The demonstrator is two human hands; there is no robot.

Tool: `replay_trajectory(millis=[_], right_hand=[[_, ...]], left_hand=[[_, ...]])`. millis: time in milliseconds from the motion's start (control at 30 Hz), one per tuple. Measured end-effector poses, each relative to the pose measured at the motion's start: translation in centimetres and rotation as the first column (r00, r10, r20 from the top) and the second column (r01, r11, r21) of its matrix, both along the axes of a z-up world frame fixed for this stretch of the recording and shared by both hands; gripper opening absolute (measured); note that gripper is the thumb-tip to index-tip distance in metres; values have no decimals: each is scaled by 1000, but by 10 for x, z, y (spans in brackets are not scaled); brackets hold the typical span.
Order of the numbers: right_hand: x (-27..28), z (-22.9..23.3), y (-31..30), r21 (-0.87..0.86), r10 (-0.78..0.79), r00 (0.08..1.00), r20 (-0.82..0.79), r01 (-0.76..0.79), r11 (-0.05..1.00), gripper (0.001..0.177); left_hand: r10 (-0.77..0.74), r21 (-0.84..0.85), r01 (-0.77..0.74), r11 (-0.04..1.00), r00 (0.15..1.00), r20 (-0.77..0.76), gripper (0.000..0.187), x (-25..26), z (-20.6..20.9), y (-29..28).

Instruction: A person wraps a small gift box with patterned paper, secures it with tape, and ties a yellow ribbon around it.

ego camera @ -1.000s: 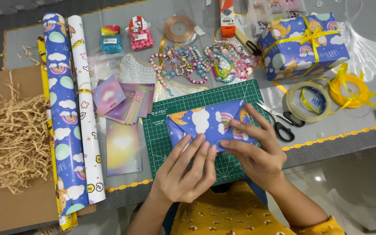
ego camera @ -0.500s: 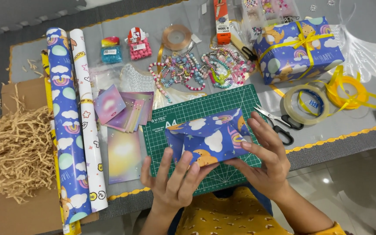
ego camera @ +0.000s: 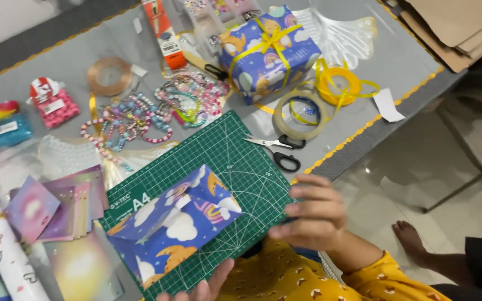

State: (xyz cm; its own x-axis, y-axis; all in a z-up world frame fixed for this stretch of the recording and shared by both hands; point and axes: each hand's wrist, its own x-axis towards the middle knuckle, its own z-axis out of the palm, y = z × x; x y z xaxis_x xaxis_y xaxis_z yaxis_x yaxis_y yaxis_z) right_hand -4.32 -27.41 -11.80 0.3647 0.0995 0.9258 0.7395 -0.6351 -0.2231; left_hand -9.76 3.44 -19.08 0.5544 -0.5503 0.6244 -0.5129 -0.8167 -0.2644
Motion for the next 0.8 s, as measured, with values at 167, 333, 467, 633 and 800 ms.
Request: replay_trajectory(millis=[167,333,467,633,800], right_hand=[[8,13,-73,19,-458,862,-218,473,881,25],[22,29,-78,-384,-677,623,-391,558,736,12],[35,8,-80,-547,-704,556,-441,455,703,20],[38,24,-81,-486,-638,574,-513,419,767,14],[17,18,-88,727,488,582,-650,291,622,19]], left_hand=[[-62,-28,60,998,993,-95,92,-10,-4,-11],[-116,-51,108,993,972,-203,75,-20,-1,-12],[-130,-78,112,991,953,-275,58,-27,5,-14],[-106,-104,75,992,939,-327,43,-37,17,-19],[-454,-605,209,768,845,-285,19,12,63,-81]])
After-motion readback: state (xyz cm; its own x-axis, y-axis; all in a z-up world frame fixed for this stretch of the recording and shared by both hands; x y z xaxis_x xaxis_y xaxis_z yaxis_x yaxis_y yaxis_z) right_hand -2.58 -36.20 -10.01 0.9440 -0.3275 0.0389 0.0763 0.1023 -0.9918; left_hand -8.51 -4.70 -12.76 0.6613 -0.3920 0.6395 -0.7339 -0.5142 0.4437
